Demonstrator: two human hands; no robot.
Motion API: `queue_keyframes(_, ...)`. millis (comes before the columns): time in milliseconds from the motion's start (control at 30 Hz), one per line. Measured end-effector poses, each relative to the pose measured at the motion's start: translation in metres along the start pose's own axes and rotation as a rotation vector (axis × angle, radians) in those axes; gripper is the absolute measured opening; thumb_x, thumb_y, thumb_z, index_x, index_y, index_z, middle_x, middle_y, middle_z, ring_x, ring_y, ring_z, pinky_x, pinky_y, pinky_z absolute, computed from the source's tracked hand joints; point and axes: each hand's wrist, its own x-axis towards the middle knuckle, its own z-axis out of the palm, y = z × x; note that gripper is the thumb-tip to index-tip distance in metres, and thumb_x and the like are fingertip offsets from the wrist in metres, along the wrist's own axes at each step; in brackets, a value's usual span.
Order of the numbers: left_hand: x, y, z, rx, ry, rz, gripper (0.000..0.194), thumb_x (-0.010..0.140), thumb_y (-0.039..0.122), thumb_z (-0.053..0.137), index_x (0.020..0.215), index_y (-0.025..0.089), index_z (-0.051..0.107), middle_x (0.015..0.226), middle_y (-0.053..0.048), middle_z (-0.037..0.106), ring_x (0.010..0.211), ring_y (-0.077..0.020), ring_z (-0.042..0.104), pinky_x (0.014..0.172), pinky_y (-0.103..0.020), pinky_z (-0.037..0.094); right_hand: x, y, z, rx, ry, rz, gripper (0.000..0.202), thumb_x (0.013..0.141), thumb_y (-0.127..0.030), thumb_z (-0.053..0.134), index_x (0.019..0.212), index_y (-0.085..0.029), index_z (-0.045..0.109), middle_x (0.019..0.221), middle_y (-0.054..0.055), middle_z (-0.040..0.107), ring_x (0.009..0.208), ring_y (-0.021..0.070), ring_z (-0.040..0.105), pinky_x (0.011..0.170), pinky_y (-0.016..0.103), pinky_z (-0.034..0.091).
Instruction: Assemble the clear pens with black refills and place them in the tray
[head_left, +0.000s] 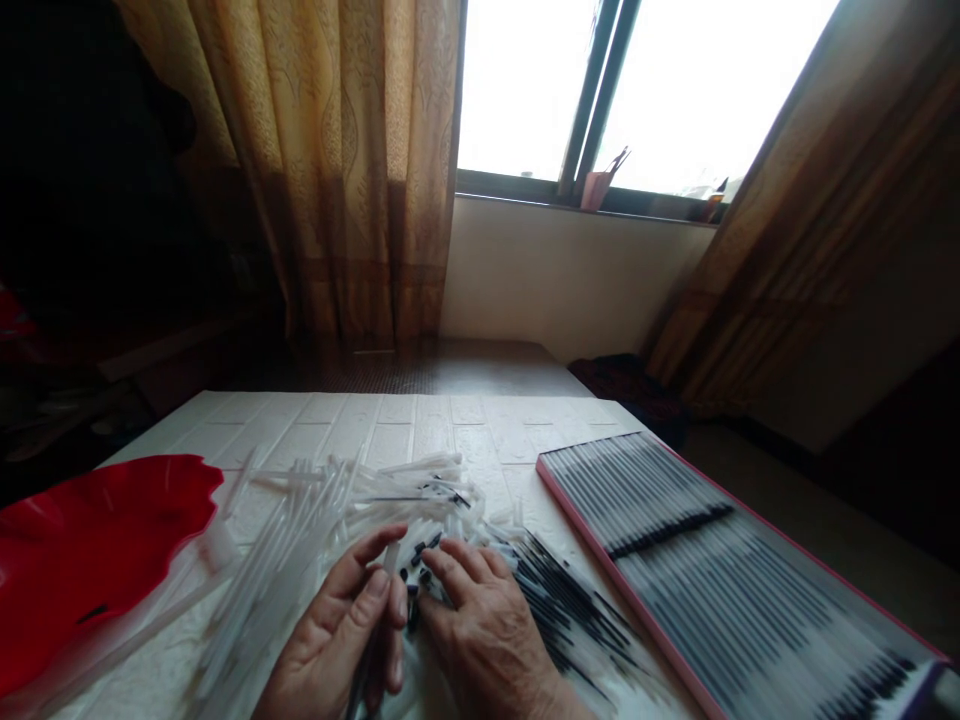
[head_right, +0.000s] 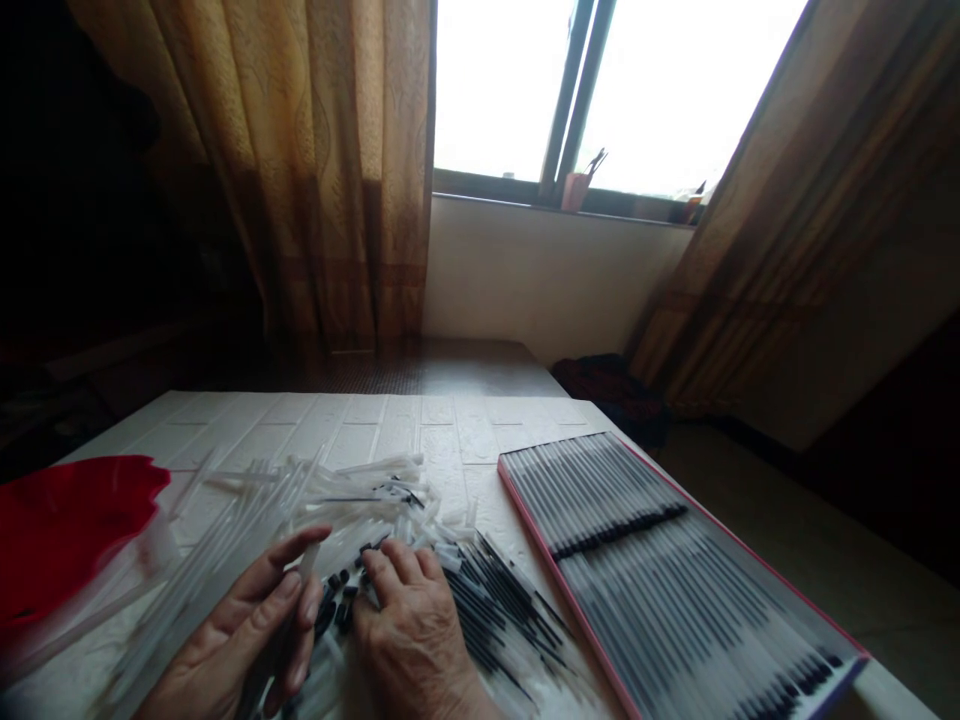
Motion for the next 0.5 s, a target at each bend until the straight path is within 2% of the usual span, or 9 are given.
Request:
queue_keyframes(167,0.003,-0.003,-0.001,0.010,-0.001,-0.023,0.053,0.077,0.050,0.081,0.122,0.025,0.068,0.068,0.002,0.065,0.044,-0.0103,0.056,0.038,-0.018,0.042,-0.003,-0.001,0.005,0.028,-0.012,0.001,0.016,0.094,-0.018,0.065,0.079,-0.018,0.070,0.101,0.005,0.076,0.092,0.0221,0.065,0.078,0.035,0.047)
queue_keyframes(267,0.003,-0.002,0.002,0.034,-0.009,-0.029,0.053,0.074,0.050,0.083,0.119,0.025,0.070,0.069,0.001,0.065,0.043,-0.0102,0.056,0.037,-0.017,0.040,0.000,-0.002,-0.002,0.062,0.000,0.046,0.016,0.096,-0.022,0.062,0.081,-0.019,0.068,0.099,0.005,0.077,0.092,0.0229,0.068,0.079,0.035,0.049)
queue_keyframes(333,0.002,-0.001,0.005,0.063,-0.011,-0.037,0.051,0.074,0.051,0.084,0.115,0.025,0.072,0.070,0.000,0.065,0.043,-0.0099,0.055,0.036,-0.016,0.039,0.003,-0.002,-0.011,0.085,-0.008,0.093,0.019,0.097,-0.025,0.060,0.080,-0.020,0.066,0.091,0.005,0.077,0.084,0.0219,0.070,0.075,0.033,0.049)
queue_keyframes(433,-0.001,0.002,0.008,0.111,-0.019,-0.049,0.049,0.072,0.053,0.084,0.111,0.026,0.075,0.072,0.000,0.065,0.044,-0.0094,0.056,0.035,-0.015,0.036,0.004,0.003,-0.026,0.189,-0.077,0.227,0.021,0.097,-0.024,0.056,0.078,-0.020,0.064,0.068,0.002,0.072,0.062,0.0177,0.068,0.061,0.026,0.046)
queue_keyframes(500,-0.002,0.002,0.008,0.130,-0.034,-0.072,0.050,0.070,0.054,0.086,0.110,0.027,0.076,0.074,-0.001,0.066,0.045,-0.0095,0.057,0.034,-0.014,0.035,0.004,0.007,-0.035,0.342,-0.103,0.373,0.017,0.095,-0.023,0.056,0.082,-0.020,0.067,0.064,0.001,0.070,0.057,0.0156,0.066,0.057,0.023,0.044)
